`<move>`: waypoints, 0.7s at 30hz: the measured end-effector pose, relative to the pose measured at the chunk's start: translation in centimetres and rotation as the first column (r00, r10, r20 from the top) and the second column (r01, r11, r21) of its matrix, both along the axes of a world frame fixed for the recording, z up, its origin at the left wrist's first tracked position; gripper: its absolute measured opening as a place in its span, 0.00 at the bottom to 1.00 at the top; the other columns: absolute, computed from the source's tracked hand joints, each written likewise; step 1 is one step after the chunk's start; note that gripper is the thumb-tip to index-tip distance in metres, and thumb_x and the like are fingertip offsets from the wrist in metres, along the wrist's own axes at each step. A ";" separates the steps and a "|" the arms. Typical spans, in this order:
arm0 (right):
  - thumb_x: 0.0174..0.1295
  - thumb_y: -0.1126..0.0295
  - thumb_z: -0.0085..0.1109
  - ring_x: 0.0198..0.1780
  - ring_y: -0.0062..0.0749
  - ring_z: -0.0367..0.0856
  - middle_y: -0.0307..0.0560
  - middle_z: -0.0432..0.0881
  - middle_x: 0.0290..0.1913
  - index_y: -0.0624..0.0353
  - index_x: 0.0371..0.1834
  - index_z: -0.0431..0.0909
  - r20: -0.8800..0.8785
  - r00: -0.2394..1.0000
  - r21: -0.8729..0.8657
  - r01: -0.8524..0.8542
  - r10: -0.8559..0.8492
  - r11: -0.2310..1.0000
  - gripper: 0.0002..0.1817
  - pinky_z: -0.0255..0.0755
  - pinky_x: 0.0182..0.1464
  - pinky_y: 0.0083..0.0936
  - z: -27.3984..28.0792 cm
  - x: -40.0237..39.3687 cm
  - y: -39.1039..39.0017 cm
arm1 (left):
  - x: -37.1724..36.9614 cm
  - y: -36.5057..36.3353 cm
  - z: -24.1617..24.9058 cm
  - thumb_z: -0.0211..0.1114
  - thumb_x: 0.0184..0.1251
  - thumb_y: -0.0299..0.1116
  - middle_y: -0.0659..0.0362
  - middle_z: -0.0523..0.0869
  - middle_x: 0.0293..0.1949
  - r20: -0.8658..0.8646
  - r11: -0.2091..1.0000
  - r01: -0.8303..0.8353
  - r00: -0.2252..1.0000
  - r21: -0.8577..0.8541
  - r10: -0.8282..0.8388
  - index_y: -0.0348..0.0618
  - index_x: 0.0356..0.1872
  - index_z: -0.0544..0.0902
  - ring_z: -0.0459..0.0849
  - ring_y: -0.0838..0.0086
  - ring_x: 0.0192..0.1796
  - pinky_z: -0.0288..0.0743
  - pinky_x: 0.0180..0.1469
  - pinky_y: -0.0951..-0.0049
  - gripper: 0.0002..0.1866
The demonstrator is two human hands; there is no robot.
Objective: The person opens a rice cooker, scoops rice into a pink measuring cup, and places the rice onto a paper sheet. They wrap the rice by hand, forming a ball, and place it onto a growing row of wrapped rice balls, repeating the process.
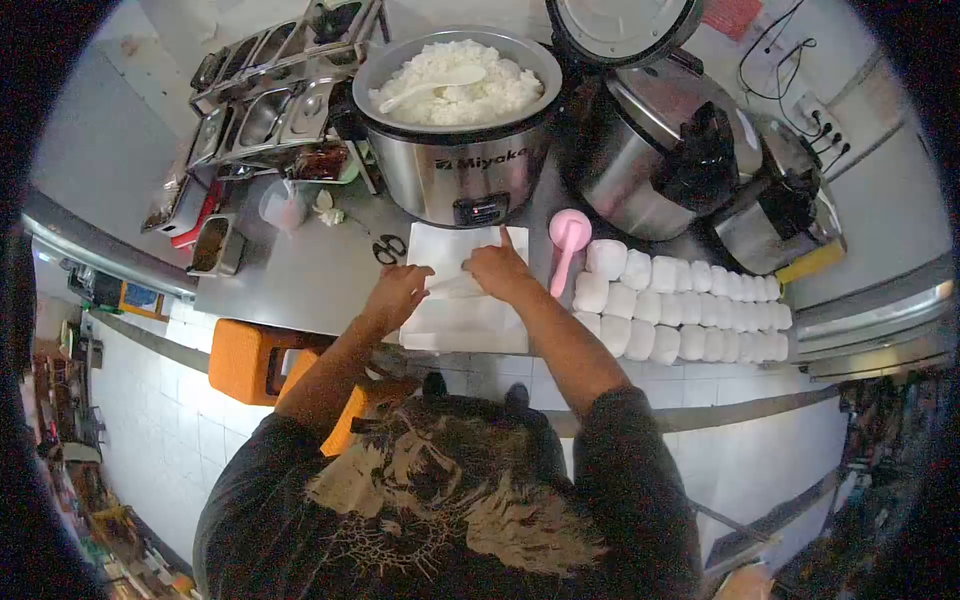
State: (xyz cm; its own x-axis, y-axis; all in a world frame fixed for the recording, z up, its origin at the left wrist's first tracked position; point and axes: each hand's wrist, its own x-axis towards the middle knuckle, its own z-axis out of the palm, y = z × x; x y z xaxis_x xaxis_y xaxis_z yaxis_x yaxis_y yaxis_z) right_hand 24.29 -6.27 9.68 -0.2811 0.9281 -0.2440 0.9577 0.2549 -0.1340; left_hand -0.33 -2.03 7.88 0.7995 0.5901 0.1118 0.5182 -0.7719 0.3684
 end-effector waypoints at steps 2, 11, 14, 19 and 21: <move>0.62 0.70 0.56 0.57 0.45 0.80 0.46 0.83 0.47 0.47 0.48 0.87 -0.029 0.998 0.052 -0.061 0.063 0.997 0.14 0.65 0.71 0.42 -0.5 -0.3 -1.4 | -1.0 -0.3 -0.1 0.65 0.58 0.25 0.59 0.85 0.47 -0.242 1.000 0.020 0.970 0.007 -0.018 0.50 0.47 0.83 0.81 0.61 0.56 0.64 0.65 0.51 0.15; 0.67 0.67 0.55 0.76 0.50 0.63 0.54 0.65 0.76 0.65 0.72 0.67 -0.230 0.973 0.328 0.067 0.011 0.942 0.30 0.58 0.75 0.48 -9.9 -2.4 -10.4 | 3.9 -10.6 -4.4 0.59 0.65 0.33 0.48 0.56 0.79 -0.341 0.987 -0.020 0.937 0.162 0.075 0.35 0.77 0.56 0.48 0.55 0.83 0.42 0.77 0.33 0.39; 0.69 0.61 0.56 0.79 0.52 0.57 0.58 0.59 0.79 0.67 0.77 0.58 -0.294 0.941 0.250 0.246 -0.169 0.937 0.37 0.50 0.77 0.58 -10.6 -3.1 -11.2 | 4.4 -11.4 -5.9 0.57 0.66 0.34 0.45 0.47 0.82 -0.284 0.965 -0.253 0.932 -0.072 0.223 0.33 0.80 0.46 0.45 0.52 0.83 0.39 0.78 0.34 0.44; 0.66 0.52 0.61 0.83 0.59 0.41 0.62 0.48 0.82 0.70 0.79 0.49 -0.231 0.914 0.172 0.374 -0.332 0.911 0.47 0.41 0.73 0.76 -10.6 -4.0 -12.7 | 2.2 -10.2 -7.5 0.56 0.64 0.34 0.43 0.41 0.82 -0.336 0.888 -0.353 0.908 -0.293 0.251 0.31 0.79 0.43 0.38 0.53 0.84 0.36 0.74 0.25 0.46; 0.65 0.48 0.61 0.84 0.60 0.35 0.63 0.44 0.83 0.69 0.80 0.47 -0.190 0.913 0.047 0.377 -0.362 0.925 0.50 0.38 0.73 0.77 -9.3 -4.2 -12.2 | 2.3 -9.3 -9.2 0.58 0.63 0.37 0.40 0.38 0.82 -0.362 0.886 -0.371 0.895 -0.277 0.261 0.41 0.80 0.51 0.33 0.42 0.83 0.36 0.71 0.20 0.44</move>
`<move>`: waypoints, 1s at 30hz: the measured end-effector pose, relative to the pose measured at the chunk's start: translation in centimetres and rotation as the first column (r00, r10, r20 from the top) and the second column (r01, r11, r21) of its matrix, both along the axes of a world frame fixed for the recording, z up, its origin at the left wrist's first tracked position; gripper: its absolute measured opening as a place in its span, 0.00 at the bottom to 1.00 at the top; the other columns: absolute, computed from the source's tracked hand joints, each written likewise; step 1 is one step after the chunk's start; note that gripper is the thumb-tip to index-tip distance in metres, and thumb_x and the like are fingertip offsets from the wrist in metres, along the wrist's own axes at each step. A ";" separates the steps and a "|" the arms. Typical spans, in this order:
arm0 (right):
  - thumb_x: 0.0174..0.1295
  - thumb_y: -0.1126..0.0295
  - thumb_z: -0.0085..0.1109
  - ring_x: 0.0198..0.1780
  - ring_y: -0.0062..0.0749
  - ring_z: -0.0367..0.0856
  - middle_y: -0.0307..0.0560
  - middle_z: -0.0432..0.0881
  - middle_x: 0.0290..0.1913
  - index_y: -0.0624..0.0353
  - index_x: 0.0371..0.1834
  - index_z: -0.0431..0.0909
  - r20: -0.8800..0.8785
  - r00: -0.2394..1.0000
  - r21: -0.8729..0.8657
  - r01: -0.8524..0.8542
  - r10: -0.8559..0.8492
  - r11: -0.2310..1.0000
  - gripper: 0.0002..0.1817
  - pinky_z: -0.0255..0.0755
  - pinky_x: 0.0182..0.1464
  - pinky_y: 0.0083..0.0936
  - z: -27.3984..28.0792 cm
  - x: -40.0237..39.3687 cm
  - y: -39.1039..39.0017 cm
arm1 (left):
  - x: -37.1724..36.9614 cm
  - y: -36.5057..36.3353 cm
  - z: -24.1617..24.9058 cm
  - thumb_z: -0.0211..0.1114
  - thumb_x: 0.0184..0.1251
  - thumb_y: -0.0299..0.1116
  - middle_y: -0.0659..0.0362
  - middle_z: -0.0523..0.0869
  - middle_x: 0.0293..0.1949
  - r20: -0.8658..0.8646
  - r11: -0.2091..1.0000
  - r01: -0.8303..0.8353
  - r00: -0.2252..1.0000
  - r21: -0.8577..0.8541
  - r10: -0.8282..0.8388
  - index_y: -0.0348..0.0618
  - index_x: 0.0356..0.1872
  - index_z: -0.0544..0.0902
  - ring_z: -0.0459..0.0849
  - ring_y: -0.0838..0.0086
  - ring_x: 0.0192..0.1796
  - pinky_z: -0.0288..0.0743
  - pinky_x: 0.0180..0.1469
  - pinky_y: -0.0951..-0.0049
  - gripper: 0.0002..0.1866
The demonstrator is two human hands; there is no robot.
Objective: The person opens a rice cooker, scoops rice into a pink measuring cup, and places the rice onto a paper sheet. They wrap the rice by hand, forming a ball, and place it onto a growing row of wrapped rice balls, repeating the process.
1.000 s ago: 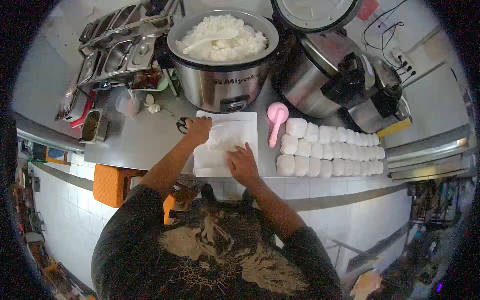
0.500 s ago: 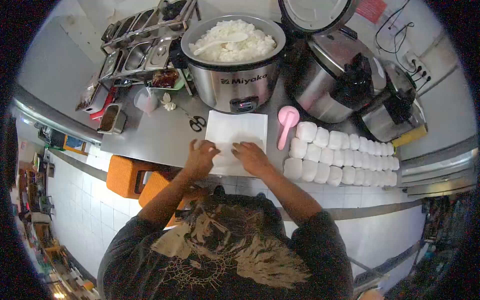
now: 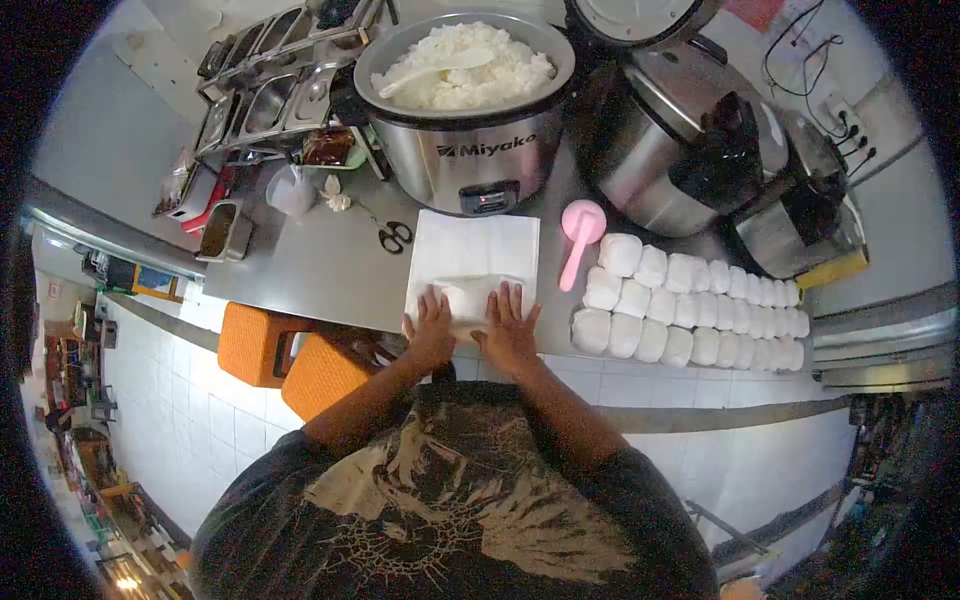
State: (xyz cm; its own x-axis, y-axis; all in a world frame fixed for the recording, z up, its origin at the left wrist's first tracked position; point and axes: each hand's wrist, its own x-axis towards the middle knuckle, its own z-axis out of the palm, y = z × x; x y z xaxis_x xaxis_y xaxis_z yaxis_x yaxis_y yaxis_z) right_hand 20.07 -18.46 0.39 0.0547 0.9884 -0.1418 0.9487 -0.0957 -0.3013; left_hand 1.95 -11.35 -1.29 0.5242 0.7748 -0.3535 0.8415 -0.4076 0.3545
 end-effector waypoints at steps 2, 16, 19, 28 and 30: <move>0.64 0.48 0.63 0.84 0.60 0.31 0.63 0.43 0.83 0.68 0.80 0.47 0.008 0.999 -0.141 -0.045 0.047 0.989 0.52 0.36 0.73 0.79 2.2 0.3 0.9 | 0.8 0.8 0.7 0.60 0.63 0.38 0.39 0.38 0.81 -0.033 0.999 -0.045 0.999 -0.021 0.044 0.48 0.80 0.56 0.32 0.35 0.82 0.37 0.70 0.18 0.42; 0.50 0.73 0.68 0.48 0.54 0.81 0.54 0.82 0.41 0.60 0.36 0.79 -0.213 0.977 0.008 -0.009 0.011 1.000 0.11 0.76 0.47 0.46 1.7 4.7 7.7 | 3.2 7.5 3.9 0.68 0.62 0.36 0.54 0.86 0.46 -0.091 0.986 0.056 0.995 0.160 -0.042 0.46 0.46 0.80 0.86 0.59 0.53 0.74 0.53 0.45 0.13; 0.51 0.73 0.69 0.51 0.52 0.80 0.53 0.81 0.44 0.61 0.38 0.79 -0.129 0.983 0.135 -0.116 0.133 0.984 0.12 0.75 0.48 0.44 1.4 4.2 6.2 | 2.7 5.4 3.2 0.65 0.62 0.34 0.52 0.83 0.44 0.038 0.941 0.077 0.995 0.330 -0.095 0.45 0.41 0.81 0.83 0.55 0.52 0.73 0.49 0.47 0.09; 0.58 0.69 0.64 0.55 0.44 0.78 0.48 0.83 0.51 0.59 0.51 0.82 -0.184 0.910 0.437 -0.263 0.372 0.860 0.17 0.74 0.59 0.41 0.4 6.1 1.2 | -2.7 3.9 2.4 0.63 0.63 0.37 0.55 0.79 0.53 0.180 0.808 0.364 0.854 0.464 -0.488 0.45 0.46 0.84 0.77 0.56 0.56 0.71 0.58 0.52 0.13; 0.59 0.70 0.64 0.55 0.44 0.80 0.46 0.84 0.50 0.58 0.51 0.82 -0.177 0.909 0.397 -0.286 0.378 0.872 0.16 0.74 0.59 0.40 0.2 6.0 0.8 | -3.6 3.9 1.9 0.65 0.62 0.38 0.55 0.81 0.53 0.195 0.785 0.395 0.823 0.477 -0.534 0.45 0.48 0.84 0.78 0.56 0.57 0.71 0.60 0.52 0.15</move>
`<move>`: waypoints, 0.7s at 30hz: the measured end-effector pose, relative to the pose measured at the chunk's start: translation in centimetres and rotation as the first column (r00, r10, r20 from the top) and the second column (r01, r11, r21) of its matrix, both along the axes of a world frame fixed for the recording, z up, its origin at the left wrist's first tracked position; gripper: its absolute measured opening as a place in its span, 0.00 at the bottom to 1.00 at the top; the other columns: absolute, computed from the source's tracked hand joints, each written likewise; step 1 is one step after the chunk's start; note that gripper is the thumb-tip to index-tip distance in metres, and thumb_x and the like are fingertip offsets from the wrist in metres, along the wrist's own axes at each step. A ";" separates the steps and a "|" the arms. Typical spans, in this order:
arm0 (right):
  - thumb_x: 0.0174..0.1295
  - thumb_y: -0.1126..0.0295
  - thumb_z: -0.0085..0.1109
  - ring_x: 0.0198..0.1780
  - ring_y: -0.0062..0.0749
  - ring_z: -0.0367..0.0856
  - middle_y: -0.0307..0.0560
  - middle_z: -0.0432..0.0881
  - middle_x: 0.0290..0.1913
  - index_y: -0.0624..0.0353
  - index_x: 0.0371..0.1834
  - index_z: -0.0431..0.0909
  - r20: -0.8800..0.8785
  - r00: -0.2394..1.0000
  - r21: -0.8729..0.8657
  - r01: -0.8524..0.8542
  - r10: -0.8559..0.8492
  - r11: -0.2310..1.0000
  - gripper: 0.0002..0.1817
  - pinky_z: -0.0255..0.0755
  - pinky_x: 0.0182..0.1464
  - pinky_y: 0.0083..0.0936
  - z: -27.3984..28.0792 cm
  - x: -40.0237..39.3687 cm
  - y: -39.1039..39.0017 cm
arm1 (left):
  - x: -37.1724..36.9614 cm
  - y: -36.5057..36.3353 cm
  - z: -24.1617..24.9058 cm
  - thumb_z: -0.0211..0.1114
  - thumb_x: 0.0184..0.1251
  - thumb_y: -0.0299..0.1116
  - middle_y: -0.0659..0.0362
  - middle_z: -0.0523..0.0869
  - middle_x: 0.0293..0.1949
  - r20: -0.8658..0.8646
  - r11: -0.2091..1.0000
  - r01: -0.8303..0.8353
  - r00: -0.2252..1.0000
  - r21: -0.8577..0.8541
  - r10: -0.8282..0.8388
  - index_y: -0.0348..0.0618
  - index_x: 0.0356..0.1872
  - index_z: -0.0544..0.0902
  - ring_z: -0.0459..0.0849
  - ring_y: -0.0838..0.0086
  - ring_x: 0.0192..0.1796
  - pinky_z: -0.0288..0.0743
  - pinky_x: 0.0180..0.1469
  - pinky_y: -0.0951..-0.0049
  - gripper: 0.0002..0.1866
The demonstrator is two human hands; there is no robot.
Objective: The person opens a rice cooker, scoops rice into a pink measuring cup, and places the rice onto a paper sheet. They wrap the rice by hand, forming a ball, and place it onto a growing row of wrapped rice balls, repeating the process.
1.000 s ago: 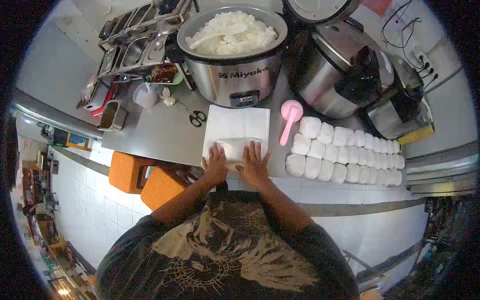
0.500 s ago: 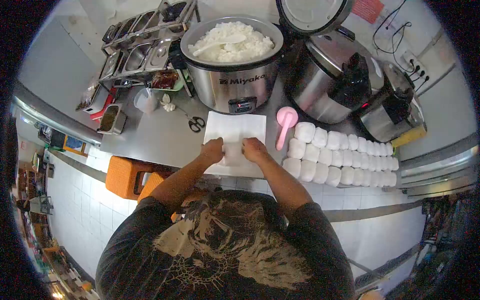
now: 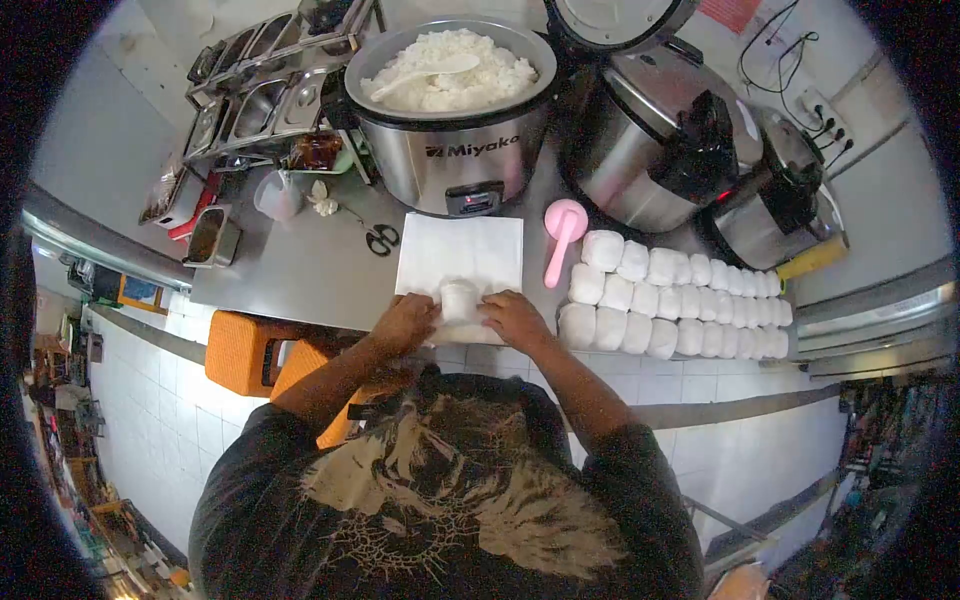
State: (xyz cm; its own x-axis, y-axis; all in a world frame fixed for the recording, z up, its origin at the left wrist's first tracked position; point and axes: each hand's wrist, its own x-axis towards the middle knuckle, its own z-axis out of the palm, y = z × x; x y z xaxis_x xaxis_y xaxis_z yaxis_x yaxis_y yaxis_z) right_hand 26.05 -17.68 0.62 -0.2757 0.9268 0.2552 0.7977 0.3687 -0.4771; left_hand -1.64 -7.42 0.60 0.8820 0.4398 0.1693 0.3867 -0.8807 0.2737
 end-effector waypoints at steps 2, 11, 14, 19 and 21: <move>0.60 0.71 0.64 0.54 0.45 0.81 0.46 0.86 0.48 0.57 0.52 0.81 0.034 0.999 -0.050 -0.003 0.005 0.999 0.16 0.75 0.58 0.40 -1.5 0.3 1.1 | 0.2 1.8 -1.2 0.67 0.61 0.39 0.53 0.84 0.51 0.002 0.999 0.043 0.999 0.007 -0.043 0.44 0.49 0.84 0.80 0.56 0.56 0.72 0.60 0.54 0.17; 0.59 0.71 0.65 0.46 0.51 0.84 0.56 0.84 0.39 0.60 0.49 0.77 0.128 0.963 -0.450 0.270 -0.238 0.851 0.15 0.78 0.51 0.41 -0.5 -1.1 7.3 | 4.9 6.1 -1.4 0.64 0.63 0.34 0.44 0.87 0.39 -0.160 0.884 -0.274 0.960 -0.380 0.229 0.42 0.46 0.80 0.86 0.47 0.47 0.79 0.51 0.54 0.12; 0.56 0.76 0.68 0.49 0.50 0.83 0.56 0.83 0.45 0.57 0.46 0.78 0.315 0.893 -0.239 0.404 -0.323 0.883 0.15 0.76 0.50 0.40 1.0 -3.5 6.4 | 6.0 4.8 -4.9 0.62 0.62 0.27 0.44 0.85 0.45 -0.113 0.889 -0.365 0.931 -0.276 0.347 0.43 0.49 0.78 0.84 0.48 0.52 0.78 0.52 0.51 0.14; 0.56 0.77 0.68 0.56 0.46 0.78 0.51 0.77 0.51 0.57 0.49 0.73 -0.546 0.794 -0.546 -0.095 -0.267 0.832 0.19 0.74 0.54 0.36 1.3 -1.5 3.5 | 4.3 3.1 -1.6 0.63 0.64 0.24 0.52 0.84 0.43 0.143 0.755 -0.131 0.947 -0.642 0.286 0.41 0.48 0.78 0.83 0.62 0.48 0.76 0.51 0.61 0.12; 0.56 0.77 0.69 0.56 0.45 0.77 0.50 0.75 0.50 0.59 0.49 0.72 -0.703 0.672 -0.467 -0.188 -0.234 0.864 0.19 0.73 0.56 0.34 1.5 -0.5 1.2 | 4.3 1.8 1.4 0.64 0.63 0.23 0.55 0.83 0.42 0.150 0.565 -0.021 0.956 -0.825 0.253 0.40 0.48 0.78 0.82 0.69 0.46 0.76 0.49 0.65 0.12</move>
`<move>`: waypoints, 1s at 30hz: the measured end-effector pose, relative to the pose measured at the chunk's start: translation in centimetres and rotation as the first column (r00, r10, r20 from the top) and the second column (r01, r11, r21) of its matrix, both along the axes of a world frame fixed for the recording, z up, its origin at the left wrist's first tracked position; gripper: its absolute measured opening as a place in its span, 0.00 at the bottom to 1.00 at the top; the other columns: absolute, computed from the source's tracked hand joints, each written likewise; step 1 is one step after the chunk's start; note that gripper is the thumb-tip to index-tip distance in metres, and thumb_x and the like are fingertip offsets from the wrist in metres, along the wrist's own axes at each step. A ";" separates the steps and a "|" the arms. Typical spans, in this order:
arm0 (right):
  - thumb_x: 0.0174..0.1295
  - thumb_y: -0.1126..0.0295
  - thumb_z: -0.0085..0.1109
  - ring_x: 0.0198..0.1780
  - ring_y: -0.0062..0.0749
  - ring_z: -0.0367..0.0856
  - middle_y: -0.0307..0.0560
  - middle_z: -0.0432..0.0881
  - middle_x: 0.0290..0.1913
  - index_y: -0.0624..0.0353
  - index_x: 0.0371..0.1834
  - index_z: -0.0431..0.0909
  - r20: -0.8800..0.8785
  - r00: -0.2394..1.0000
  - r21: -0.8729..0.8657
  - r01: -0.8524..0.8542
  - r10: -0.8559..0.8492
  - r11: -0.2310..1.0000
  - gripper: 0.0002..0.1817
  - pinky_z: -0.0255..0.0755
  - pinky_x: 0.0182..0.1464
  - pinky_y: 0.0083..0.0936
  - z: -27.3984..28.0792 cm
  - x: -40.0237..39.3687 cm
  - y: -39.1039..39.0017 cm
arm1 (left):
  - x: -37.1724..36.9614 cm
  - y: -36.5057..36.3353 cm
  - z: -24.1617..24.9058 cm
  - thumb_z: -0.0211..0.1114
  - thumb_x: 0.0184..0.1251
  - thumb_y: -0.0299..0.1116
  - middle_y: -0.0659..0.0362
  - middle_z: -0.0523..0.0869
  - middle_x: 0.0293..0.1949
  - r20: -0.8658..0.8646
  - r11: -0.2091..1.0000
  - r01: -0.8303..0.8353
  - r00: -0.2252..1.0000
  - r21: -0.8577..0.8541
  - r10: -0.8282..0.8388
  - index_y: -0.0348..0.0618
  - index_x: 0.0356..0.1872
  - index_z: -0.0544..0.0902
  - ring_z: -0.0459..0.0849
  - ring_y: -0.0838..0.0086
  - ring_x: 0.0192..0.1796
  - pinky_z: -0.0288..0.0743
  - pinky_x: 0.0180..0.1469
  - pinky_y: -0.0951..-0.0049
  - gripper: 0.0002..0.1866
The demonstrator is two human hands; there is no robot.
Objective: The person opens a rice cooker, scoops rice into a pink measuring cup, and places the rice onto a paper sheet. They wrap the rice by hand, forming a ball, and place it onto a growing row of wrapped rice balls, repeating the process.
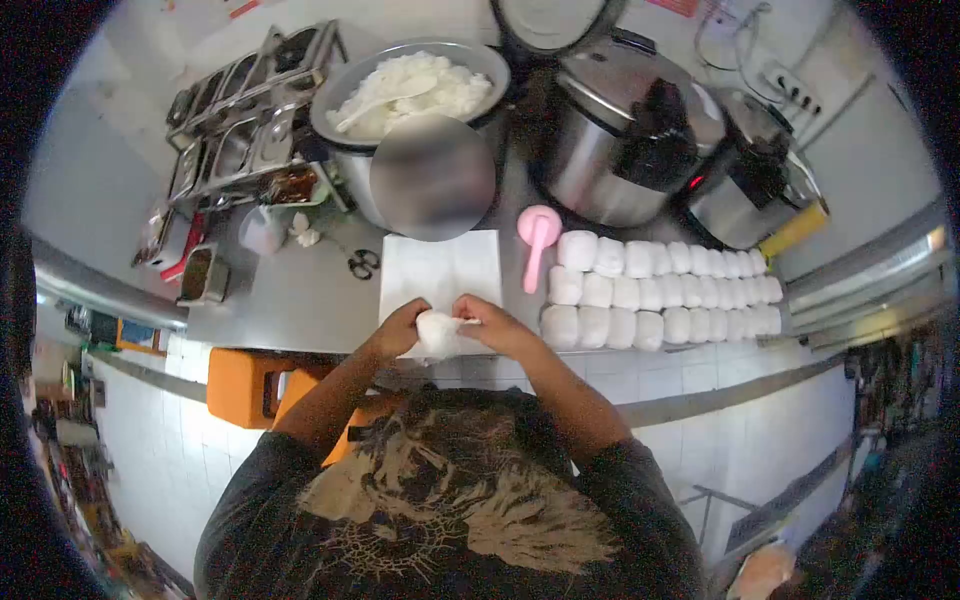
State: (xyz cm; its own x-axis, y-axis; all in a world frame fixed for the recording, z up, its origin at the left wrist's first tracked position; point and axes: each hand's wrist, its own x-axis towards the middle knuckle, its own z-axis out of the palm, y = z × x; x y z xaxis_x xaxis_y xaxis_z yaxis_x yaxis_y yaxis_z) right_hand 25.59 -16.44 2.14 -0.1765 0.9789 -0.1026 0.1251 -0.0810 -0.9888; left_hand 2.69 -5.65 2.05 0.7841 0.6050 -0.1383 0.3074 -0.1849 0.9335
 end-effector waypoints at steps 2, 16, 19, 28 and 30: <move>0.56 0.77 0.69 0.55 0.44 0.77 0.49 0.75 0.48 0.61 0.49 0.71 0.021 0.999 0.015 0.045 -0.045 0.999 0.20 0.73 0.56 0.33 2.8 0.2 -2.4 | 0.7 -1.9 3.2 0.65 0.62 0.23 0.57 0.82 0.40 -0.004 0.970 0.063 0.998 -0.237 -0.066 0.40 0.48 0.78 0.80 0.74 0.44 0.75 0.47 0.69 0.13; 0.76 0.56 0.54 0.49 0.34 0.83 0.50 0.86 0.50 0.66 0.62 0.76 -0.314 0.754 -0.084 0.584 -0.577 0.808 0.24 0.74 0.54 0.28 3.7 5.2 -11.8 | 15.0 -10.3 9.5 0.63 0.61 0.18 0.55 0.82 0.37 0.035 0.994 -0.060 0.998 0.096 0.057 0.37 0.42 0.75 0.81 0.73 0.44 0.76 0.50 0.69 0.10; 0.76 0.55 0.55 0.54 0.33 0.82 0.48 0.82 0.57 0.65 0.67 0.72 -0.483 0.708 -0.235 0.461 -0.515 0.856 0.27 0.75 0.56 0.29 7.2 8.2 -14.5 | 17.1 -11.0 10.5 0.65 0.63 0.20 0.54 0.80 0.49 0.127 0.982 0.128 0.986 -0.140 -0.111 0.41 0.50 0.72 0.79 0.69 0.53 0.76 0.56 0.66 0.17; 0.76 0.54 0.52 0.66 0.42 0.77 0.55 0.76 0.67 0.68 0.72 0.64 -0.725 0.502 -0.349 0.322 -0.471 0.880 0.32 0.70 0.68 0.40 7.5 13.1 -15.6 | 18.9 -11.1 8.4 0.75 0.62 0.36 0.51 0.72 0.63 -0.056 0.792 0.013 0.997 -0.610 -0.059 0.47 0.72 0.53 0.77 0.65 0.61 0.75 0.60 0.61 0.44; 0.75 0.53 0.55 0.66 0.41 0.77 0.56 0.76 0.66 0.67 0.74 0.61 -0.484 0.507 -0.342 0.640 -0.713 0.688 0.34 0.70 0.67 0.38 5.2 17.5 -14.5 | 18.1 -11.5 9.5 0.73 0.65 0.37 0.51 0.74 0.63 -0.159 0.820 -0.126 0.986 -0.558 0.043 0.44 0.71 0.56 0.77 0.66 0.61 0.76 0.60 0.60 0.40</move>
State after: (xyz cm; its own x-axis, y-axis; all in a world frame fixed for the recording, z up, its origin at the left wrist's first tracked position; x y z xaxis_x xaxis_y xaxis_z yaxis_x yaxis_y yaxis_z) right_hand 43.08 -30.90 7.35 0.4779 0.8132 -0.3320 -0.5587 -0.0102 -0.8293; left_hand 20.76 -17.17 11.51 0.6826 0.4510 -0.5750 0.4256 0.3944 0.8145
